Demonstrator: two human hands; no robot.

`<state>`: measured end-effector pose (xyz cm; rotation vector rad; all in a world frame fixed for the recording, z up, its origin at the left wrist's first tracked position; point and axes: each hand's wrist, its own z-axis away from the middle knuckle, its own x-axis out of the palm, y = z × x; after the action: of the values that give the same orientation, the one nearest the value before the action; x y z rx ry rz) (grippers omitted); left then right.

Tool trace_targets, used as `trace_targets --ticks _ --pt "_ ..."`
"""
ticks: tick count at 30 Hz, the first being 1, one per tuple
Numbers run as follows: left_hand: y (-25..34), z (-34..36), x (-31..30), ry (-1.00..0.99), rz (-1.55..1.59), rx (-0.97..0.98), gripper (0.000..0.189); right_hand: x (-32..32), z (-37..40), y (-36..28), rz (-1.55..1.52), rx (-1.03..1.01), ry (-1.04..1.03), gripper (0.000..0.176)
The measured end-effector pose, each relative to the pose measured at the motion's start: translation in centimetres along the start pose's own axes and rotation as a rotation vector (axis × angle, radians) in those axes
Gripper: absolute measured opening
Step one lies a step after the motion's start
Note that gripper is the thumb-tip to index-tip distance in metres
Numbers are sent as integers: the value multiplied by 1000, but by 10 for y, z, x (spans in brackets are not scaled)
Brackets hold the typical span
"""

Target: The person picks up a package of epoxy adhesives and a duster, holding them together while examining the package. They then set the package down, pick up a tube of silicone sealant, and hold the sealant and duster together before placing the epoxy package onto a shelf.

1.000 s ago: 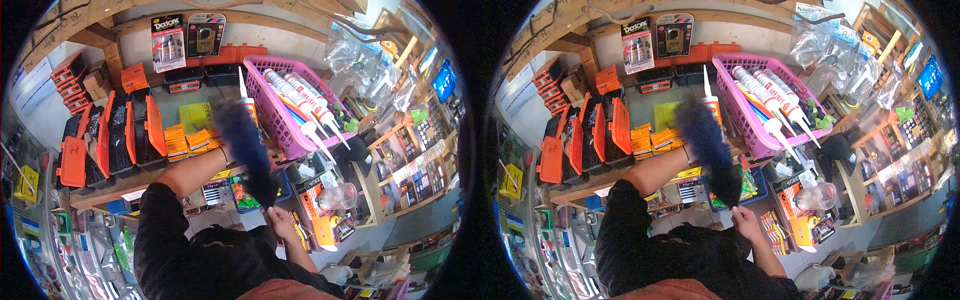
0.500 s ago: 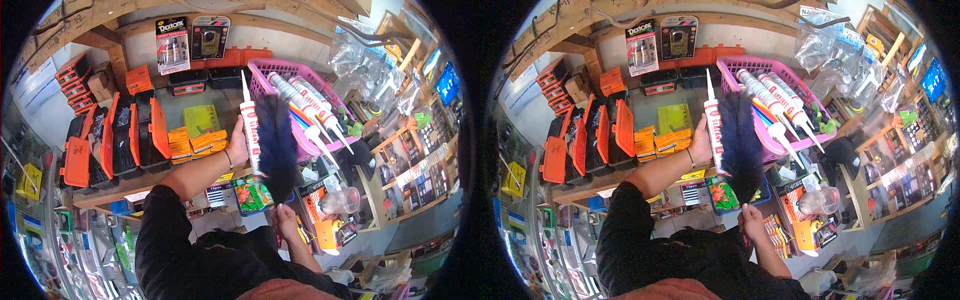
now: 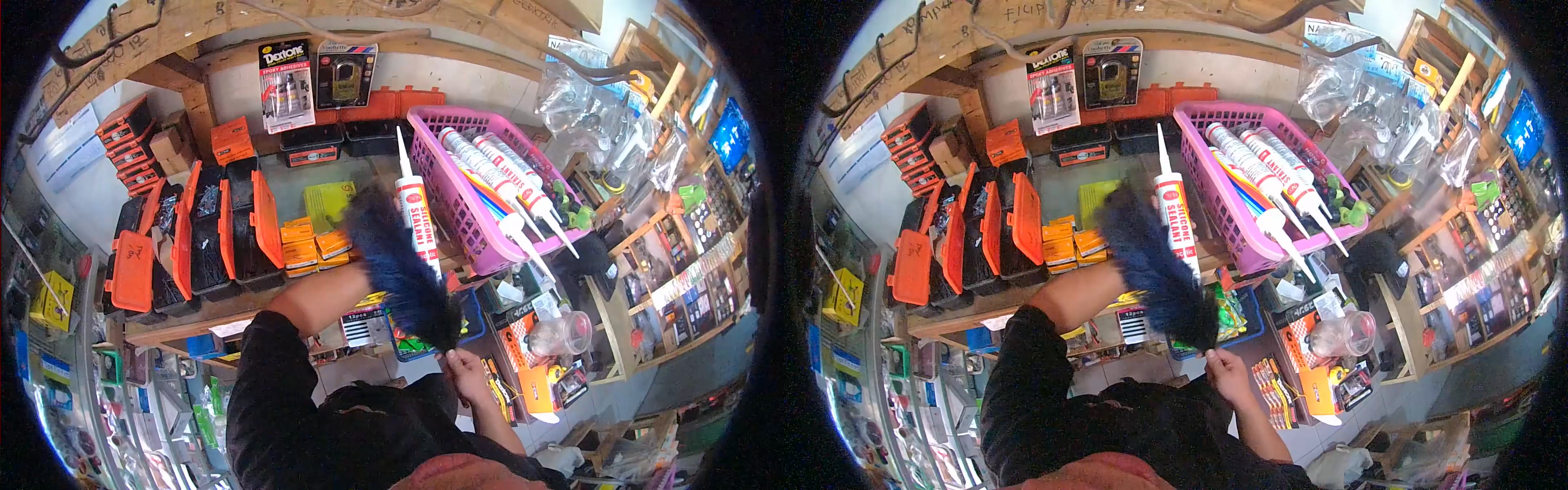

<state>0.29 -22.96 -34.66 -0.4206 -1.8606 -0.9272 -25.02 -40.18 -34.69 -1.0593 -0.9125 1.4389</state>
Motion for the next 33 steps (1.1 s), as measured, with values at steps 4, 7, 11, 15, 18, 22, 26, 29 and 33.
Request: trace_targets --ticks 4,7,11,15,18,22,26,29,33 --pt "-4 -10 21 92 61 142 56 1 -3 3 -241 67 83 28" --pt "-4 -3 50 175 137 74 52 0 -2 0 -81 30 12 29" --pt "-8 -15 -24 -62 206 15 49 1 -3 -9 -64 21 34 31" --pt "-3 -1 82 347 74 157 61 8 -5 1 -121 73 62 30" --pt "-5 -10 24 191 -289 158 60 2 -5 4 -68 12 2 30" --pt "-5 -1 54 238 141 133 60 8 -2 -2 -174 56 54 30" --pt "-4 -1 56 112 143 113 57 7 -1 3 -158 65 4 30" --pt "-11 -13 -5 -202 320 -64 53 5 2 -6 -19 23 1 30" --pt "-2 -6 19 151 39 127 63 7 -1 4 -299 75 114 30"
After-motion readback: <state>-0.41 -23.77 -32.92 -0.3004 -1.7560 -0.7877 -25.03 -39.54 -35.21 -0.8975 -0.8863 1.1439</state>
